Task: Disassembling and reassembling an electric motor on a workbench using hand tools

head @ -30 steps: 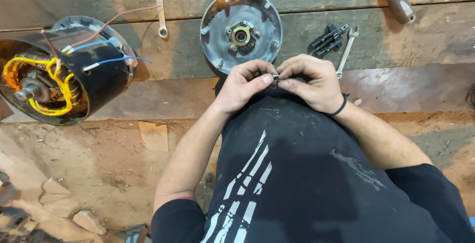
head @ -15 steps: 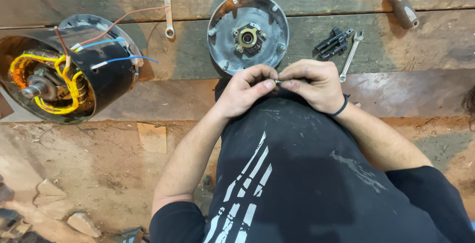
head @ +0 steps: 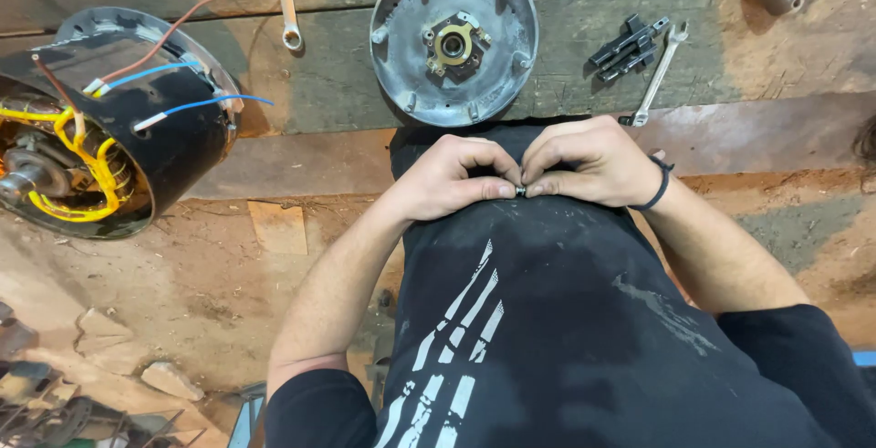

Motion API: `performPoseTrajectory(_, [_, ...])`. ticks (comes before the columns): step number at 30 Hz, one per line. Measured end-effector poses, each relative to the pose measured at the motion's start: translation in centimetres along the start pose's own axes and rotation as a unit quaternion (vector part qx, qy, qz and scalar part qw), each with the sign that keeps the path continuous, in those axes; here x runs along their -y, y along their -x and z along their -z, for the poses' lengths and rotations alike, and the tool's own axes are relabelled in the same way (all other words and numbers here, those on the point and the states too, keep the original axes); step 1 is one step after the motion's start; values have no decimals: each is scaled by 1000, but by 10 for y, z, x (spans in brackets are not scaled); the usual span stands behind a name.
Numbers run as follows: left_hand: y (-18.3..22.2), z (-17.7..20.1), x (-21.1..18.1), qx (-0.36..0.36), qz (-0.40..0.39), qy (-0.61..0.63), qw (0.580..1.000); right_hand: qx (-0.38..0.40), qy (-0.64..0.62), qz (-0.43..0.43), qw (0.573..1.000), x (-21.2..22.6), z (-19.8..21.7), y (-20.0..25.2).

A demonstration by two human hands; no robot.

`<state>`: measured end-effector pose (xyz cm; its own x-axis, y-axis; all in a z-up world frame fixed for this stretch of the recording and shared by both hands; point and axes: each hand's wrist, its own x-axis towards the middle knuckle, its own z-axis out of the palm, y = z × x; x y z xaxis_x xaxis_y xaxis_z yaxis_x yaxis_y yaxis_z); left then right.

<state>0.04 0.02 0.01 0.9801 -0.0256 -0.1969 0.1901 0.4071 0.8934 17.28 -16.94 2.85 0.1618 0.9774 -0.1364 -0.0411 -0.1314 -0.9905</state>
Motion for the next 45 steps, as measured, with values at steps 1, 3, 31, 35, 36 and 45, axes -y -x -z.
performPoseTrajectory(1, [1,-1,1,0,1,1,1000,0,-1,-1,1000,0,1,-1])
performPoseTrajectory(3, [2,-2,3,-12,0,-2,1000,12,22,12,1000,1,2,-3])
performPoseTrajectory(31, [1,-8,-9,-165,-110,-71,978,-98,192,179,960,8,-4,-12])
performPoseTrajectory(35, [3,-12,-12,-178,-156,-79,968,-97,194,198,956,9,-5,-13])
performPoseTrajectory(36, [2,-12,-13,-182,-169,-86,965,-97,198,204,954,11,-5,-14])
performPoseTrajectory(45, [2,-9,-7,-203,-144,-50,967,-115,242,241,933,13,-9,-23])
